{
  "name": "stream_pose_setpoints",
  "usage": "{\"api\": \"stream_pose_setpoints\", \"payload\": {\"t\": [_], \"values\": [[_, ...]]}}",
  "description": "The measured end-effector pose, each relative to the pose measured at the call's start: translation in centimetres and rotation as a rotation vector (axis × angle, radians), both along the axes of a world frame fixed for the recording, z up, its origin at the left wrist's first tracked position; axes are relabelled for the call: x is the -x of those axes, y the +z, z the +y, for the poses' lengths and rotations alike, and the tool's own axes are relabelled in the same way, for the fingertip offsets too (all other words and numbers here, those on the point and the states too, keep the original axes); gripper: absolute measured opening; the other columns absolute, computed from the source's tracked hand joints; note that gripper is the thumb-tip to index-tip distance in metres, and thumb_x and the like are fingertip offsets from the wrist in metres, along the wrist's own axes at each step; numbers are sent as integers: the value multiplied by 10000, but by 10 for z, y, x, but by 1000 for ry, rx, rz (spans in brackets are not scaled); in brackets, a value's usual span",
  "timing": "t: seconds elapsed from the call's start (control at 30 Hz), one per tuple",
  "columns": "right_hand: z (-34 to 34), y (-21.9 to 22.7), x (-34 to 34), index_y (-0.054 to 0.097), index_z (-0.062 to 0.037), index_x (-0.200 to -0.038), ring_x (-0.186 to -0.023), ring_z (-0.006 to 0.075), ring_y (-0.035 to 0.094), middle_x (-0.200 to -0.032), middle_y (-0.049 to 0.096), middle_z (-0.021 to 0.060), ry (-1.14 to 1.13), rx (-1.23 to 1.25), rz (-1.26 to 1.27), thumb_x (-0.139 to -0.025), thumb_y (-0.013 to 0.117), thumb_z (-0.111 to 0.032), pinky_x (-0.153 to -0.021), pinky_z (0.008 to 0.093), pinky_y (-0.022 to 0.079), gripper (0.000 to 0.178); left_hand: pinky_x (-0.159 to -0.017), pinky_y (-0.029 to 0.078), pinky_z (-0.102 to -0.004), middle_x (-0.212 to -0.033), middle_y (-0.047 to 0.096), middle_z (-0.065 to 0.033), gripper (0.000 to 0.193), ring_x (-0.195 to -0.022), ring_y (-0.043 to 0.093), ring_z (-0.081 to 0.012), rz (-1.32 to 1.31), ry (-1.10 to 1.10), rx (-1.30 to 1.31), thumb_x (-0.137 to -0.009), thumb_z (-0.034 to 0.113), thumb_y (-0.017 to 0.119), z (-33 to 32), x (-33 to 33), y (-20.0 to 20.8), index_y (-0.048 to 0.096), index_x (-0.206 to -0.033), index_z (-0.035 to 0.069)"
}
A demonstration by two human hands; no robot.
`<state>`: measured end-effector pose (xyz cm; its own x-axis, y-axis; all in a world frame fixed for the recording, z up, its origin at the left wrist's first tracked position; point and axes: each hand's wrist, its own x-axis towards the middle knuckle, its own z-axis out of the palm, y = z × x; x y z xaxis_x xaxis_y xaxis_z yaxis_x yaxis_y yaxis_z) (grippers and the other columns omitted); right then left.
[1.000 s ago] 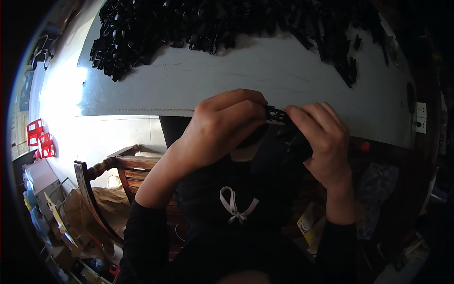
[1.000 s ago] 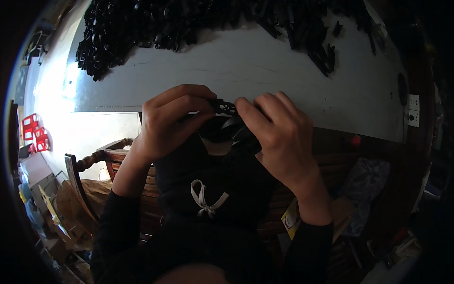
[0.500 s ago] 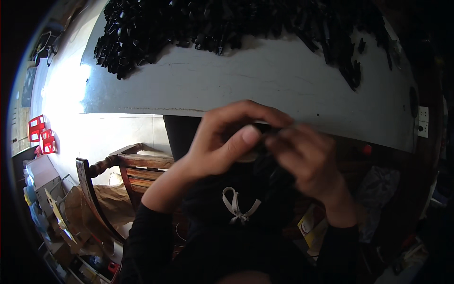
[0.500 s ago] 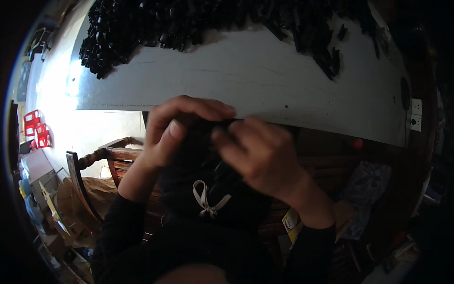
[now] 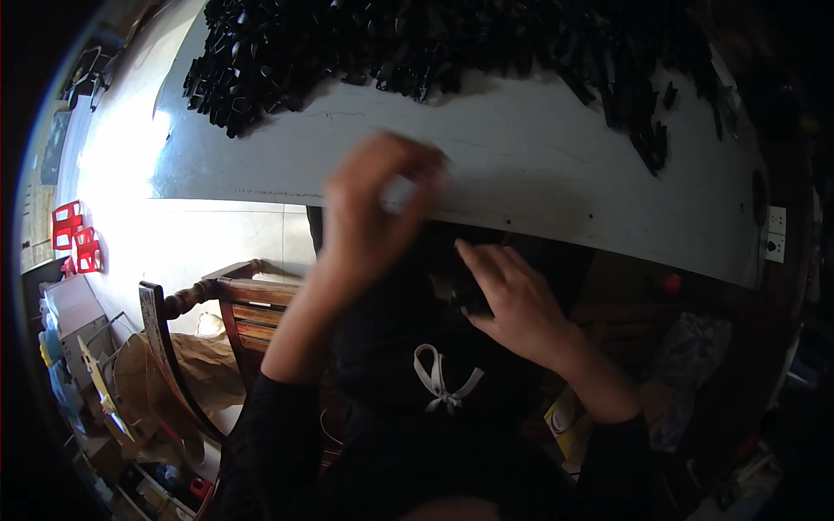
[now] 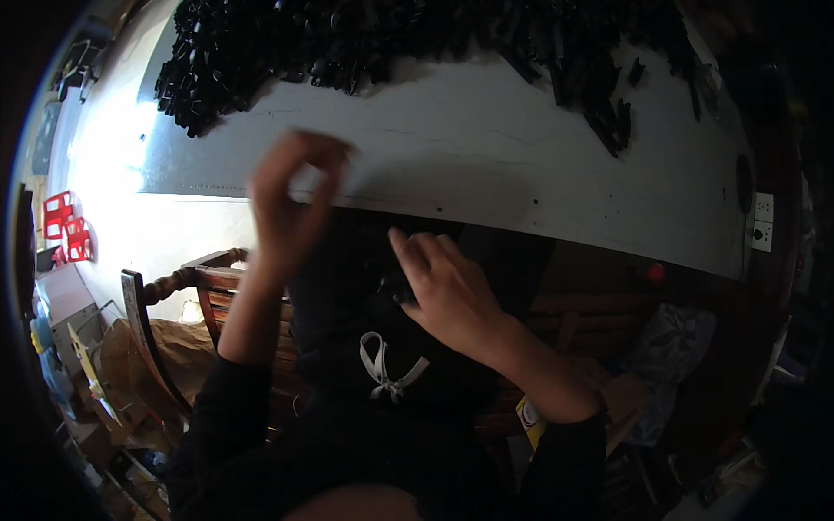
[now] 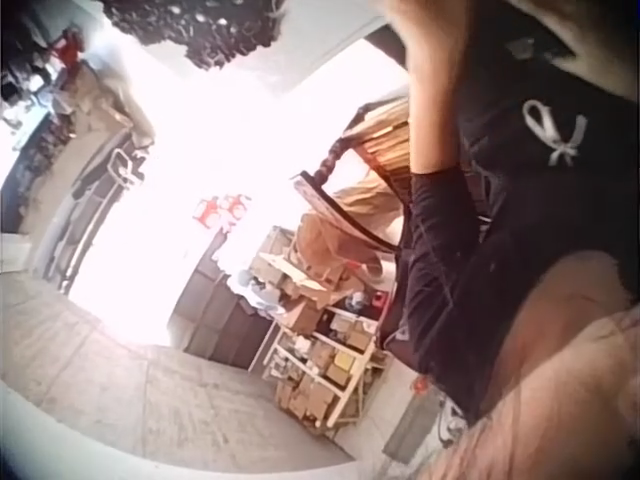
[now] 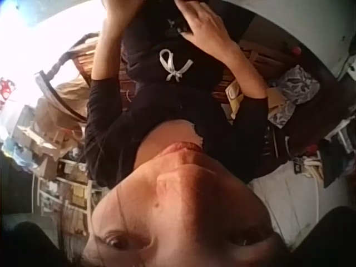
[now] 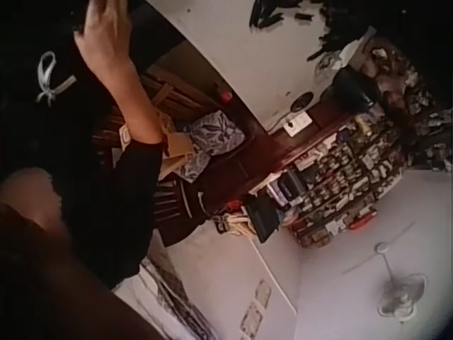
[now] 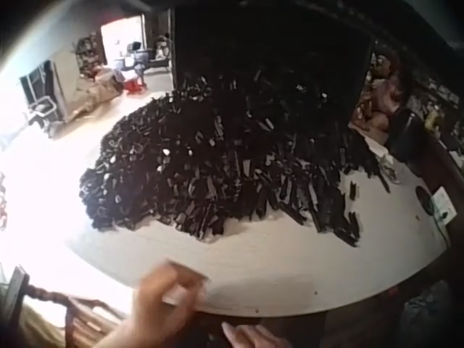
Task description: The person is assembling small black plastic components on a table.
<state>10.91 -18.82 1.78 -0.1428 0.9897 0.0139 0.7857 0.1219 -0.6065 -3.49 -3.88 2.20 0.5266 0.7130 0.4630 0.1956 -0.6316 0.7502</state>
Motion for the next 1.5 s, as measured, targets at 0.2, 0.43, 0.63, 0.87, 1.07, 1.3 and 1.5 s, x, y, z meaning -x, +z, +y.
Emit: {"api": "stream_pose_setpoints", "payload": {"t": [0.2, 0.43, 0.63, 0.87, 1.07, 1.3, 1.5], "values": [[25, 21, -41, 667, -8, -991, -743, 204, 646, -885, 675, 124, -130, 12, 31, -811, 697, -124, -621, 289, 531, 217, -608, 484, -374, -878, 597, -100, 181, -737, 617, -281, 470, 391, -259, -875, 223, 624, 78, 8, -17, 595, -966, 69], [125, 2, -117, 601, -25, -997, -758, 198, 633, -966, 616, 78, -506, -302, -525, -870, 614, -83, -642, 306, 519, 140, -631, 504, -367, -877, 600, -98, 152, -767, 633, -277, 561, 394, -178, -844, 187, 650, 72, 15, -10, 592, -846, 47], [93, 0, -93, 580, -6, -1057, -798, 226, 632, -975, 615, 93, -522, -225, -491, -866, 628, -108, -674, 333, 519, 222, -710, 551, -266, -894, 631, -89, 157, -797, 672, -172, -47, 58, 183, -737, -40, 710, 22, 26, -3, 633, -868, -1], [39, 39, -35, 563, -8, -1088, -732, 235, 587, -898, 580, 116, -124, -202, 34, -896, 598, -126, -639, 328, 475, 228, -680, 540, -269, -948, 673, -95, 150, -816, 675, -218, -84, -147, 202, -695, -47, 719, -6, 16, 15, 650, -814, 13], [40, 42, -29, 577, 8, -1051, -653, 213, 529, -820, 537, 91, -56, -369, -87, -865, 635, -142, -576, 329, 440, 246, -658, 532, -271, -950, 667, -91, 154, -789, 666, -209, -75, -211, 156, -686, -41, 724, -12, 16, 23, 642, -801, 21], [36, 50, -27, 595, 9, -1008, -654, 225, 539, -797, 540, 89, -6, -262, -27, -835, 659, -115, -573, 343, 445, 222, -749, 528, -301, -984, 665, -154, 128, -884, 659, -220, -122, -367, 223, -739, 34, 722, -12, 12, 27, 627, -819, 1], [31, 32, 2, 621, 17, -942, -756, 265, 624, -832, 594, 103, 227, -399, 156, -718, 733, -32, -657, 346, 513, 256, -833, 514, -370, -900, 676, -203, 584, -908, 659, -325, -431, -587, 719, -983, 463, 396, -31, 1, 30, 641, -861, -53]]}}
